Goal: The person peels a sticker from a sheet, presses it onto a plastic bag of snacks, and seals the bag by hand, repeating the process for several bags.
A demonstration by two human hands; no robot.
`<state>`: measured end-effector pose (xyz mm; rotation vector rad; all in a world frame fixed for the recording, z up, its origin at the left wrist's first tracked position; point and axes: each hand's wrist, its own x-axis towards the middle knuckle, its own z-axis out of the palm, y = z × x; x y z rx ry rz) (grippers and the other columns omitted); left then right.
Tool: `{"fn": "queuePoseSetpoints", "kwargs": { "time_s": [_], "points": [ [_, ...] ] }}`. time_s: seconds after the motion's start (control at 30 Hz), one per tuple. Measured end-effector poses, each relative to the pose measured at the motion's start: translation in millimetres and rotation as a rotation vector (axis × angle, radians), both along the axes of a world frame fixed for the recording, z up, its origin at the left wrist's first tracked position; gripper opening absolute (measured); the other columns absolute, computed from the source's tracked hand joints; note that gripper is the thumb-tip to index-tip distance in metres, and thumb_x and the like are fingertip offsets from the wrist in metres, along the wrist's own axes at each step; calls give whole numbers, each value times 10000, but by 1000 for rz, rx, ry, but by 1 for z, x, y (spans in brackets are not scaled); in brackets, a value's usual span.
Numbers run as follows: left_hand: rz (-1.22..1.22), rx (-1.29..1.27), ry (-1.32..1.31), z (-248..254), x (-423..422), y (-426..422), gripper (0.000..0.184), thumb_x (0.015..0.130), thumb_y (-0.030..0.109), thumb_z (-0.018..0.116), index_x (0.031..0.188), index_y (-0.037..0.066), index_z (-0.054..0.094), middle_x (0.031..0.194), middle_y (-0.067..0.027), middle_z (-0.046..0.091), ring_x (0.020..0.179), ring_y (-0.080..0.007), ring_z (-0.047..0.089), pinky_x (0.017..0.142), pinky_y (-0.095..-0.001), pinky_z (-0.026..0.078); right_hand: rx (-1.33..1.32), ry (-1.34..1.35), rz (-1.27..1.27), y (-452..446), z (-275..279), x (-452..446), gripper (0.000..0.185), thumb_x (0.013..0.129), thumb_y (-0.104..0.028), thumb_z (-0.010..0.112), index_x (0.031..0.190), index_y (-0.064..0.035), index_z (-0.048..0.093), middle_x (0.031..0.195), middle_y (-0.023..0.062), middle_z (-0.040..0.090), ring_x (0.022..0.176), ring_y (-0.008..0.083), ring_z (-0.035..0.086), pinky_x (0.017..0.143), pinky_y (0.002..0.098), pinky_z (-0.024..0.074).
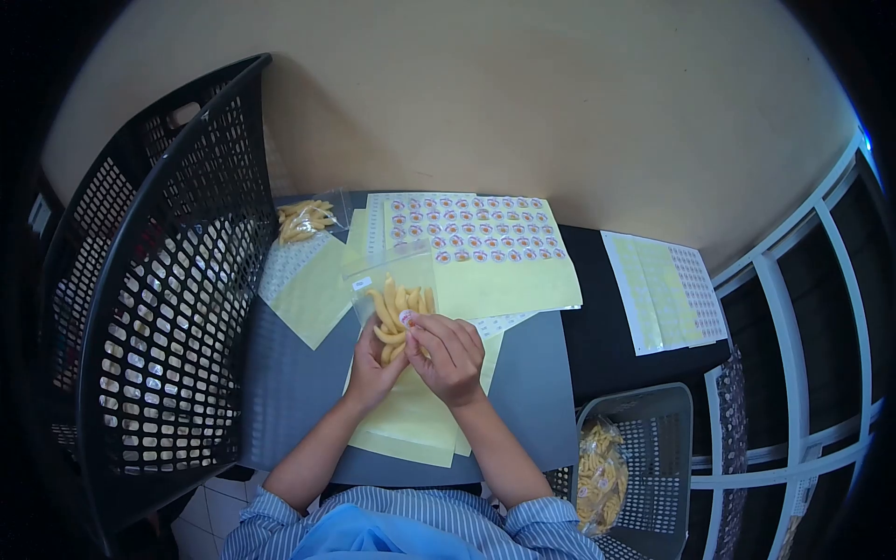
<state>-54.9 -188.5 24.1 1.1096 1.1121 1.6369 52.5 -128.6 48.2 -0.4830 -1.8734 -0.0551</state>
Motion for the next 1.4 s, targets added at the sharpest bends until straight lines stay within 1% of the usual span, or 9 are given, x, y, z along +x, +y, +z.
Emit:
{"fn": "queuePoseSetpoints", "kwargs": {
  "time_s": [0.1,0.3,0.7,0.83,0.93,1.1,1.23,1.33,1.4],
  "points": [
    [26,13,23,5,2,-1,554,789,-10,565,1254,12,265,1173,-118,466,1098,-186,475,911,-294,390,-5,3,5,0,1,1,149,657,-7,660,774,-52,580,871,43,635,797,186,613,664,286,447],
    [41,37,-16,2,3,-3,522,798,3,560,1235,12,276,1164,-130,468,1091,-187,481,901,-293,398,1,21,24,-1,1,1,143,663,2,652,774,-45,576,860,80,635,775,215,611,677,297,457],
    [16,50,21,1,5,-1,475,813,-14,521,1215,11,269,1129,-113,463,1054,-167,492,873,-278,417,-10,20,21,-2,-2,-4,171,636,16,656,774,-49,579,868,71,620,776,212,601,685,295,452],
    [21,33,4,3,5,-2,477,810,-1,521,1229,13,293,1151,-117,459,1086,-184,476,898,-292,395,-3,20,20,-1,-5,-5,174,631,19,656,773,-48,581,868,69,618,773,211,598,683,293,451],
    [39,54,26,2,6,-1,455,821,-14,505,1211,11,273,1128,-110,453,1058,-166,484,875,-278,415,-6,17,19,-1,-5,-5,175,626,17,663,770,-48,589,861,66,618,782,211,597,684,291,450],
    [20,46,29,-6,3,1,464,819,-22,501,1220,19,270,1140,-110,446,1063,-169,481,881,-280,410,-81,-77,-27,0,-2,-5,169,614,-54,697,760,-88,621,888,35,622,821,197,572,762,293,404],
    [15,31,31,-4,3,1,468,818,-18,498,1223,19,267,1155,-111,441,1067,-169,478,885,-281,406,-112,-104,-16,2,-4,-1,196,623,-110,704,807,-103,639,911,2,614,877,183,546,766,309,376],
    [25,55,5,-3,1,0,519,800,-4,529,1249,12,270,1163,-120,449,1096,-184,466,895,-297,400,-169,-95,40,2,-4,0,231,627,-121,701,855,-122,660,968,33,593,934,221,522,804,328,366],
    [0,103,-116,-1,-2,1,487,812,15,523,1238,1,287,1154,-118,459,1083,-175,471,886,-287,403,-246,-65,69,2,-8,-2,242,634,-122,694,875,-137,675,1060,85,540,1018,282,469,863,357,360]
  ]
}}
